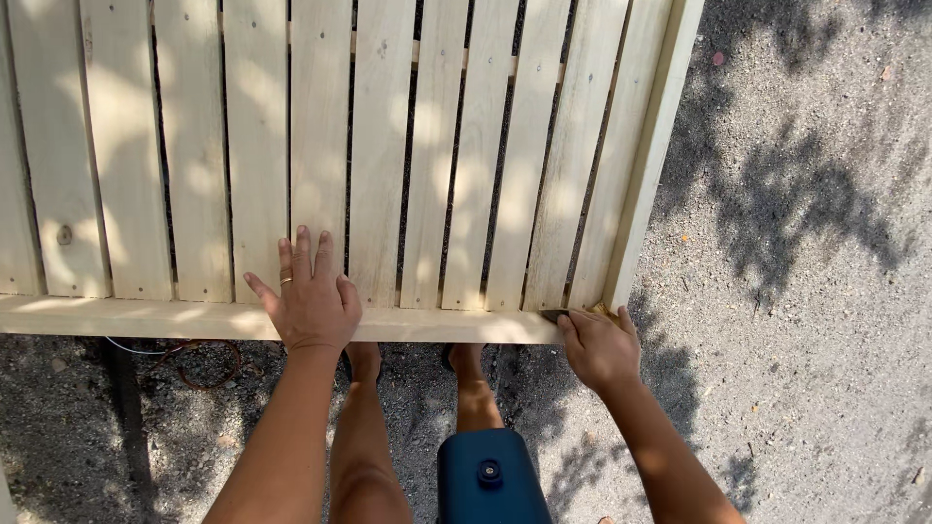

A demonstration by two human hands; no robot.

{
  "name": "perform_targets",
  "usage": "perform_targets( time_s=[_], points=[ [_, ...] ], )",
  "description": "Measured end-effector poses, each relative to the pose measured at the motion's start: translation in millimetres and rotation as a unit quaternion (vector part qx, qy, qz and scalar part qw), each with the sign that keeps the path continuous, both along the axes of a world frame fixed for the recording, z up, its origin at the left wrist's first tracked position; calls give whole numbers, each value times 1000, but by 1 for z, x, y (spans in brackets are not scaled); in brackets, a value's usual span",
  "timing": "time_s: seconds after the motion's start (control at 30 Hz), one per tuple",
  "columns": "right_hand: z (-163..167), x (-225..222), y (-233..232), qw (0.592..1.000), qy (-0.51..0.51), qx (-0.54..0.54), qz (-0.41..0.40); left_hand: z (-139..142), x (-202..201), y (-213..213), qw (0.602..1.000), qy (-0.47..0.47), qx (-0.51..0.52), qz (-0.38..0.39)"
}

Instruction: The person sands a slatted wooden bench outdoors, rubbing sandpaper by hand along the legs, corner blocks, side rails and seat slats. They steady the frame with one hand while sanding different surfaces, working around the legs and along the edges of the seat boards.

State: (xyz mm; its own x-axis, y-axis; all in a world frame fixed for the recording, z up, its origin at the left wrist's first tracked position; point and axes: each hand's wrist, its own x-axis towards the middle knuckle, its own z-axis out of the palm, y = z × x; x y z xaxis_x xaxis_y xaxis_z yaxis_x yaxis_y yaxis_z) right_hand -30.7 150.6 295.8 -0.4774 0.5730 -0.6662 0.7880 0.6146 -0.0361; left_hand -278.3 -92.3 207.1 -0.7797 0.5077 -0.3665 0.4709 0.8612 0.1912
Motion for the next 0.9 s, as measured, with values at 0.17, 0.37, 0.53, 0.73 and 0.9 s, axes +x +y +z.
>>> perform_targets(
  time_s=[0.17,0.37,0.53,0.73,0.9],
  points=[
    [-12,13,-5,994,104,18,20,12,42,44,995,20,97,-21],
    [-3,16,-6,988,129,-30,77,11,113,122,991,-36,102,-79],
    [15,37,31,976,188,57,89,10,115,130,994,-69,51,-65],
    [6,39,30,996,78,-38,34,16,113,132,994,-80,40,-62],
    [2,37,25,983,179,6,40,19,114,133,994,-93,7,-61]
  ],
)
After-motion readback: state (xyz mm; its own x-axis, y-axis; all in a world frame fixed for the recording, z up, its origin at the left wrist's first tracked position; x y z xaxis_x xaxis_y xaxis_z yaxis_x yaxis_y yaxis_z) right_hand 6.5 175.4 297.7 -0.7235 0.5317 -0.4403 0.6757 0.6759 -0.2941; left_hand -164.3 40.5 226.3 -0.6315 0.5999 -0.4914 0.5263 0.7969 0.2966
